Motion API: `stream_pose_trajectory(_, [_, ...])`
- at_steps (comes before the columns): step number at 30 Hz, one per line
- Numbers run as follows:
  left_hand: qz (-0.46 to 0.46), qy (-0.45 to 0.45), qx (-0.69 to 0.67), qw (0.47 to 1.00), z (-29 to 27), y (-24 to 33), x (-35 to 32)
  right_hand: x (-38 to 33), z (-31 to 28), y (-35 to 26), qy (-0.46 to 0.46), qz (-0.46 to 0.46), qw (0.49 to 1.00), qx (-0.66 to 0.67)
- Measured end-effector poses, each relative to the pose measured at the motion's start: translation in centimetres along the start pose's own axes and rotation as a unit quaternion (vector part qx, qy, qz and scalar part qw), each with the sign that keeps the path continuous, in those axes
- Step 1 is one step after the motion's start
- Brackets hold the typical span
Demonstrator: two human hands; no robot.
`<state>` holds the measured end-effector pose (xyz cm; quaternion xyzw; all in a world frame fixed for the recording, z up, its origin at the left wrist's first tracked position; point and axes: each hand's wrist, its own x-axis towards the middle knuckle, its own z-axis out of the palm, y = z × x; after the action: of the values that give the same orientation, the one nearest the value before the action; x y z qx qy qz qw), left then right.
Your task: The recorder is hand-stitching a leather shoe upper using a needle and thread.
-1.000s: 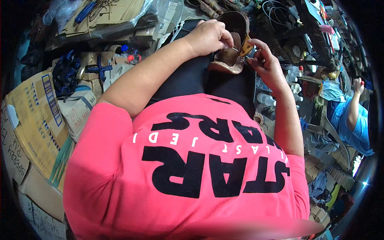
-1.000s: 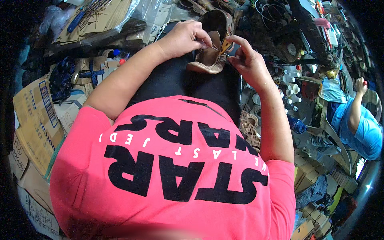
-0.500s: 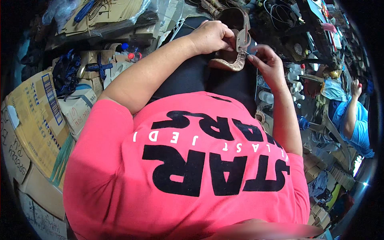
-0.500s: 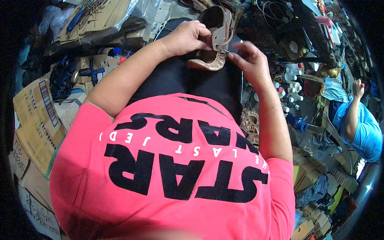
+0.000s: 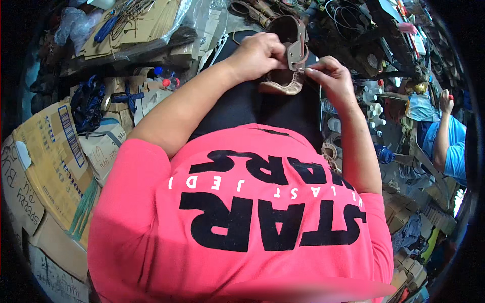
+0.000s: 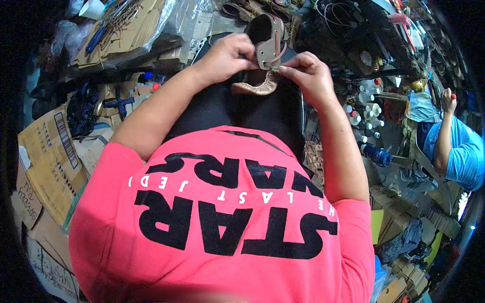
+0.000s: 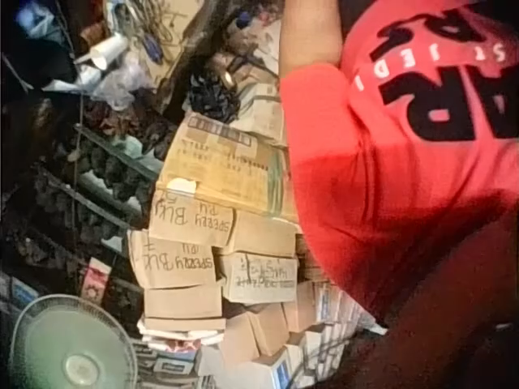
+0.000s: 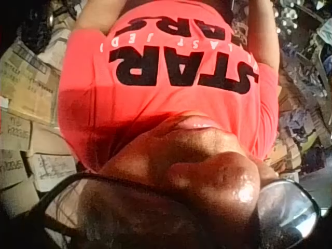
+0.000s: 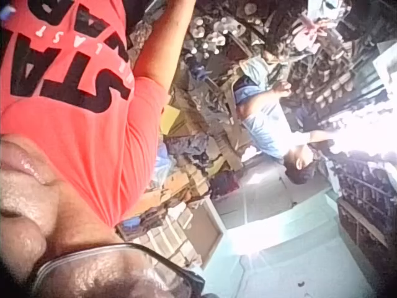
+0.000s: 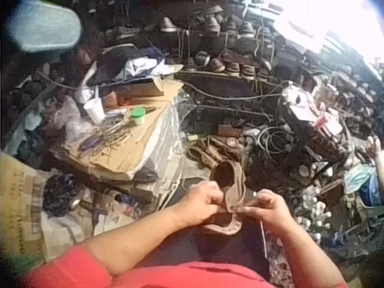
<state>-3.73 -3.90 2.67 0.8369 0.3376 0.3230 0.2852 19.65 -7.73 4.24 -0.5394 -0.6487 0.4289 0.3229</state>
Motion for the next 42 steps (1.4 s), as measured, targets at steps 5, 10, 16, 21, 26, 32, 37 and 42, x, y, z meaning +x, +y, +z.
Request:
stream_pose_trajectory(5, [-0.071, -0.030, 0.033, 0.996, -0.3, 1.2, -1.2, -0.8, -0.5, 0.2, 0.012, 0.125, 0.977, 0.175])
stream_pose_trajectory(10, [-0.090, -0.116, 0.080, 0.986, -0.5, 1.8, -0.6, -0.8, 1.2, 0.6, 0.010, 0.099, 0.967, 0.234])
stream_pose_trajectory(16, [-0.032, -0.083, 0.241, 0.966, -5.3, 0.4, -4.6, -2.3, -1.5, 3.1, 0.100, 0.107, 0.959, 0.243])
stream_pose_trajectory(21, [-0.221, 0.073, -0.235, 0.944, -10.0, -0.3, -7.3, -3.1, -6.8, 5.1, 0.148, 0.073, 0.884, 0.438])
stream_pose_trajectory(26, [0.062, -0.001, -0.571, 0.818, -6.5, 7.3, -0.4, 0.8, -0.3, -7.9, -0.025, -0.067, 0.843, 0.533])
stream_pose_trajectory(32, [-0.130, -0.039, -0.025, 0.990, -7.6, 6.0, -5.5, -2.0, -3.5, -6.5, -0.126, -0.058, 0.984, 0.112])
stream_pose_trajectory(37, [-0.291, 0.022, 0.280, 0.914, -16.2, -1.1, -15.7, -8.5, -15.6, 4.3, 0.044, 0.140, 0.927, -0.346])
stream_pose_trajectory(42, [-0.272, 0.134, 0.196, 0.933, -15.4, -0.9, -16.7, -7.9, -13.1, 5.6, 0.084, 0.020, 0.979, -0.185])
